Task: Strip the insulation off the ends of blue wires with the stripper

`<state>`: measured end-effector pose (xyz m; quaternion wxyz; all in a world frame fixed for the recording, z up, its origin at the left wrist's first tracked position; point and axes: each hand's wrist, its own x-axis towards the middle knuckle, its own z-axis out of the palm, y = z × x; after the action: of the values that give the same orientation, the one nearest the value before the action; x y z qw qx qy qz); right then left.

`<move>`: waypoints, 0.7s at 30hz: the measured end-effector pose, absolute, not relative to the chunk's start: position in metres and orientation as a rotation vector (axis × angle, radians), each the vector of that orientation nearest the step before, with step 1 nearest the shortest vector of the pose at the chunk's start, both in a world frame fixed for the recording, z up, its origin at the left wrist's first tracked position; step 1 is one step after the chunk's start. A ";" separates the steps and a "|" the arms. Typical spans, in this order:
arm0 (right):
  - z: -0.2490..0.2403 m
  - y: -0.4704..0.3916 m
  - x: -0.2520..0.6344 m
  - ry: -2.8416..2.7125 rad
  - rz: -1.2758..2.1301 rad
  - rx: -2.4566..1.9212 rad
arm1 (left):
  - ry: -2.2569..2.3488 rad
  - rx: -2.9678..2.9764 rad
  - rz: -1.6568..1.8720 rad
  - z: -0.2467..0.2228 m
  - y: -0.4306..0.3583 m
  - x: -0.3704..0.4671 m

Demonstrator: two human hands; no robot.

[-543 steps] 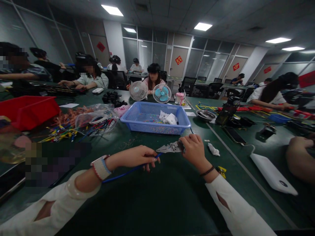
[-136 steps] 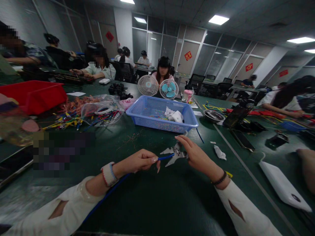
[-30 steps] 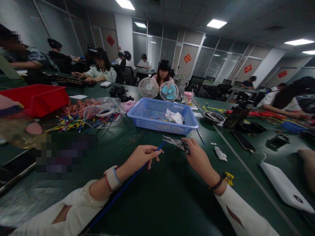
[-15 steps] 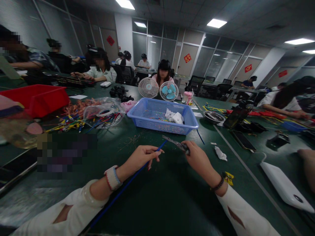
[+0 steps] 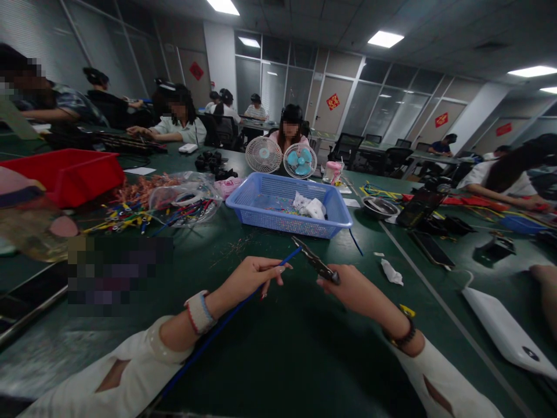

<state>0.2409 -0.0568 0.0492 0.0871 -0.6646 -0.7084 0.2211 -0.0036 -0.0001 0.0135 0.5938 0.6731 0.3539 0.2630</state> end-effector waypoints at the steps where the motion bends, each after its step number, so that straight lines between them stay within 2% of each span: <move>1: 0.050 -0.057 0.242 -2.105 0.717 -1.954 | 0.826 1.569 0.609 0.013 0.001 -0.004; 7: 0.053 -0.058 0.242 -2.098 1.088 -1.708 | 0.802 1.580 0.611 0.007 0.004 -0.004; 15: 0.046 -0.060 0.242 -1.828 1.606 -1.544 | 0.821 1.576 0.615 0.005 0.004 -0.003; 21: 0.040 -0.059 0.242 -1.704 1.771 -1.406 | 0.839 1.583 0.591 0.007 0.004 -0.003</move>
<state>0.2416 -0.0593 0.0402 0.1545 -0.4906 -0.5945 0.6181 -0.0030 0.0041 0.0075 0.5872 0.6791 0.3599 0.2537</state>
